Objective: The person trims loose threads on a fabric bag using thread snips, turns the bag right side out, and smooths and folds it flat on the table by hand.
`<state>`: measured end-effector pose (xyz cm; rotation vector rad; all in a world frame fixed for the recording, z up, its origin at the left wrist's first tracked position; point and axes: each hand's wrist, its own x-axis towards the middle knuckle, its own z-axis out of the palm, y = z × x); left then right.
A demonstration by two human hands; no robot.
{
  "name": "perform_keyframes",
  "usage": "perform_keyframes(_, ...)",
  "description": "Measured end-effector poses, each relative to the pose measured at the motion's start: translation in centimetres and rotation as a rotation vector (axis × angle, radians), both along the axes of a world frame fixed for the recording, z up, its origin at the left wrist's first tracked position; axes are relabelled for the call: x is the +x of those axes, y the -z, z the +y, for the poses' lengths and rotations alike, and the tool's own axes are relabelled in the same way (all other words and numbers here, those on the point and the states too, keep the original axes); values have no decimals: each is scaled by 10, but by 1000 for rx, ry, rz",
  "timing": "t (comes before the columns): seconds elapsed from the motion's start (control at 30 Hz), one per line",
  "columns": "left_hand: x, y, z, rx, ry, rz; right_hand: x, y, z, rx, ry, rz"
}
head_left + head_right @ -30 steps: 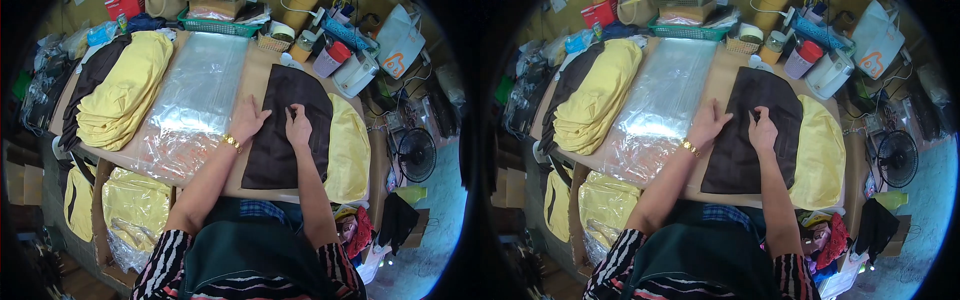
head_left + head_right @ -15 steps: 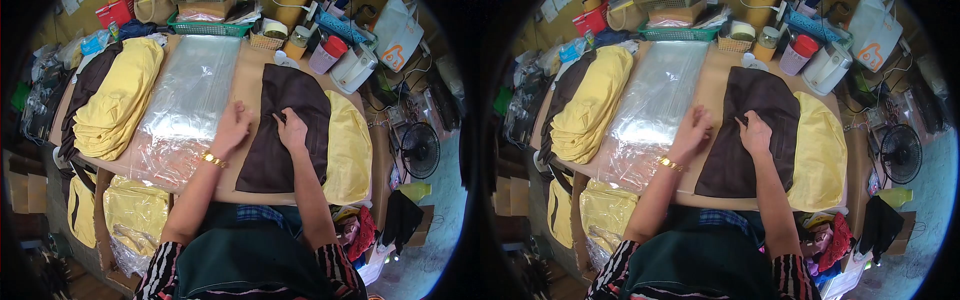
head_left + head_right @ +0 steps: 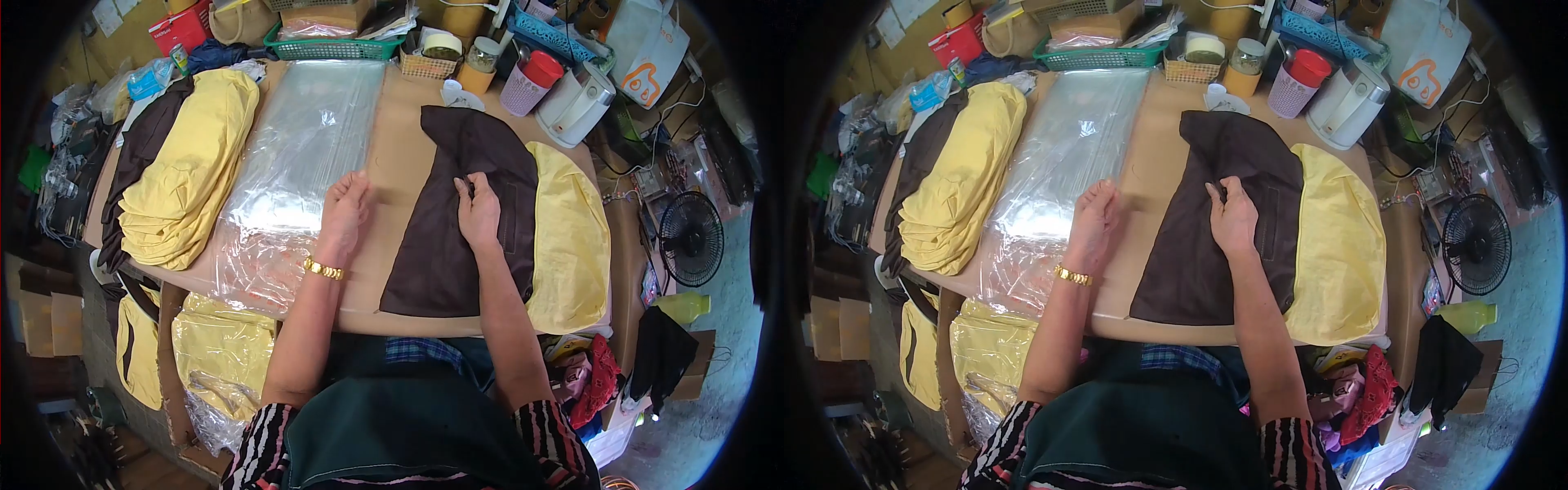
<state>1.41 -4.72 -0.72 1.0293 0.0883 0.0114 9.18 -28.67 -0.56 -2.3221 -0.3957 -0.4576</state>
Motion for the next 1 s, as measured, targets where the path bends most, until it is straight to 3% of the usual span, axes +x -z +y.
perform_keyframes(0.03, 1, -5, -4, -171, 56, -6, -1, -1, 0, 8, -10, 0)
perform_keyframes(0.1, 8, -11, -46, 168, -330, 30, -2, -1, 0, 16, -16, 1)
perform_keyframes(0.13, 13, -6, -57, 168, -328, 30, -2, -1, 0, 32, -24, 2)
perform_keyframes(0.23, 21, -13, -61, 644, 39, 36, -1, 3, -2, 62, -34, -9)
perform_keyframes(0.43, 15, -5, -50, 437, 30, 170, 0, 5, 0, 46, -46, -60)
perform_keyframes(0.67, 10, 1, -51, 476, -104, 127, -3, -1, 1, -14, -35, 7)
perform_keyframes(0.77, 9, 1, -47, 296, -97, 178, -2, 1, 2, -42, -51, -29)
perform_keyframes(0.83, 10, 2, -43, -46, -110, 213, -1, 2, 2, -65, -53, -24)
perform_keyframes(0.9, 9, 2, -41, -177, -69, 191, -4, -1, 5, -90, -57, -21)
perform_keyframes(1.0, 10, 8, -30, -426, 59, 130, -14, -15, 14, 57, -42, -93)
